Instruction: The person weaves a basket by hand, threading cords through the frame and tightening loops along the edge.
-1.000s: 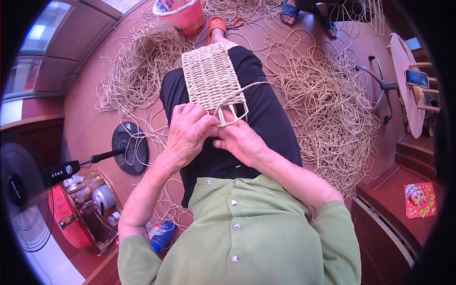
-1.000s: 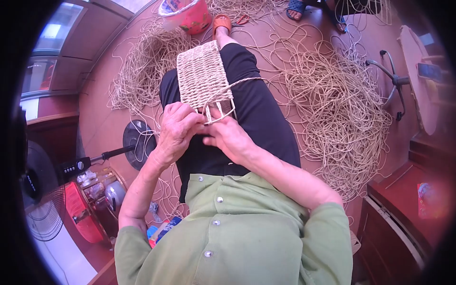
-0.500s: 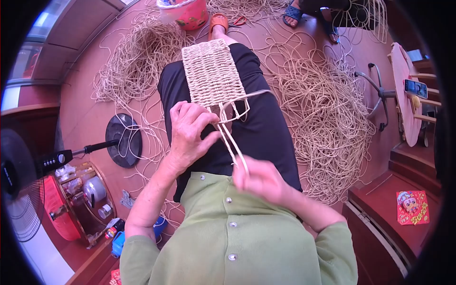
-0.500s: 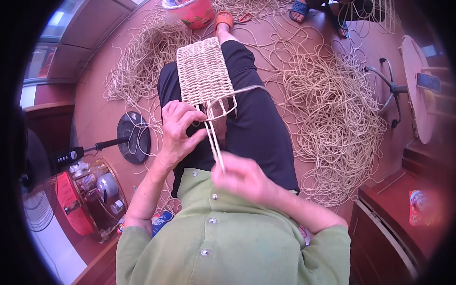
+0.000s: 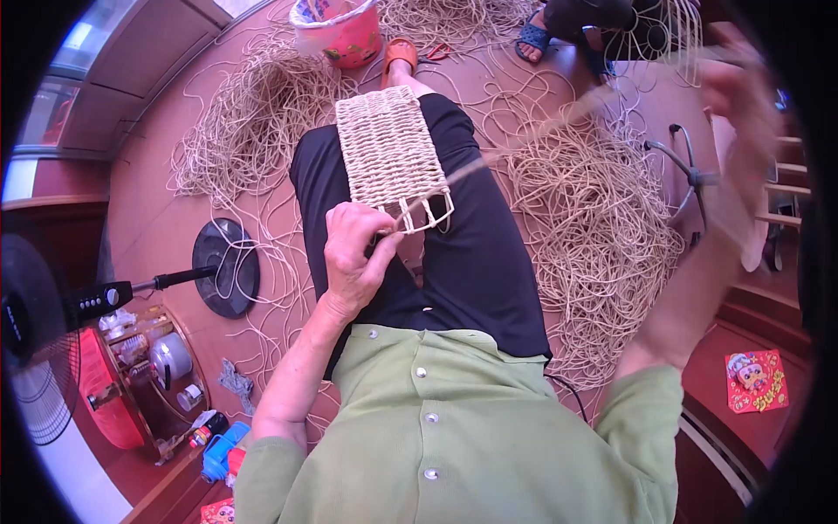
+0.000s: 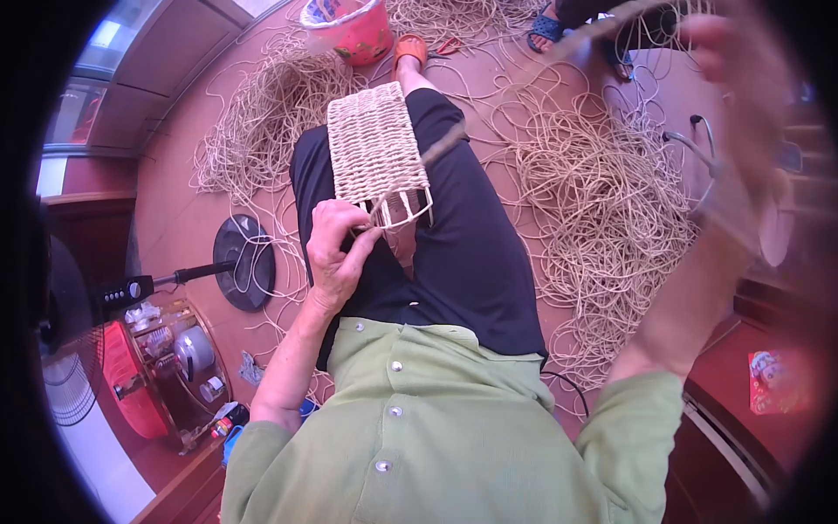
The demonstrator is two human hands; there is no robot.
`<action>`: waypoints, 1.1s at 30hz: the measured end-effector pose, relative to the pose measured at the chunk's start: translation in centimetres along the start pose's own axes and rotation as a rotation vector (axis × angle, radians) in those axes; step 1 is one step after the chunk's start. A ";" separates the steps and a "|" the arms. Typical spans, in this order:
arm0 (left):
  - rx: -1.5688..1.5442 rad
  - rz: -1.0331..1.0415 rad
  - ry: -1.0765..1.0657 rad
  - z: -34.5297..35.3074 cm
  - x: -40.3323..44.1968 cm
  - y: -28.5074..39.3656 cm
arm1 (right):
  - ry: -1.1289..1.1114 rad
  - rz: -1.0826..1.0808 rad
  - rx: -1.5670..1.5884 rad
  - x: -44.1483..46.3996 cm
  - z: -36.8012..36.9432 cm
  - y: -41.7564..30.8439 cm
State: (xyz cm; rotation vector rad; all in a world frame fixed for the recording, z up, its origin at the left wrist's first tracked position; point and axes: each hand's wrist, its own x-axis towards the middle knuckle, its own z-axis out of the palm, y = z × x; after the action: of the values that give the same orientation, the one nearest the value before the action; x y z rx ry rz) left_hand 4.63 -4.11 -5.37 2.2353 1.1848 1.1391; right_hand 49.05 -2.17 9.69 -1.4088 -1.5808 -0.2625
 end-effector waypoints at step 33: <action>0.081 -0.095 -0.235 -2.9 0.5 1.3 | -0.659 1.646 1.895 -22.0 14.5 -18.6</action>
State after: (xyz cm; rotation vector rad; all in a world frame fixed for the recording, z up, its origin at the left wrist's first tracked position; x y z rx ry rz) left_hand 3.14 -4.59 -2.58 2.2711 1.2419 0.7798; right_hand 22.93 -11.99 -6.39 -0.5923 -0.0393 2.1403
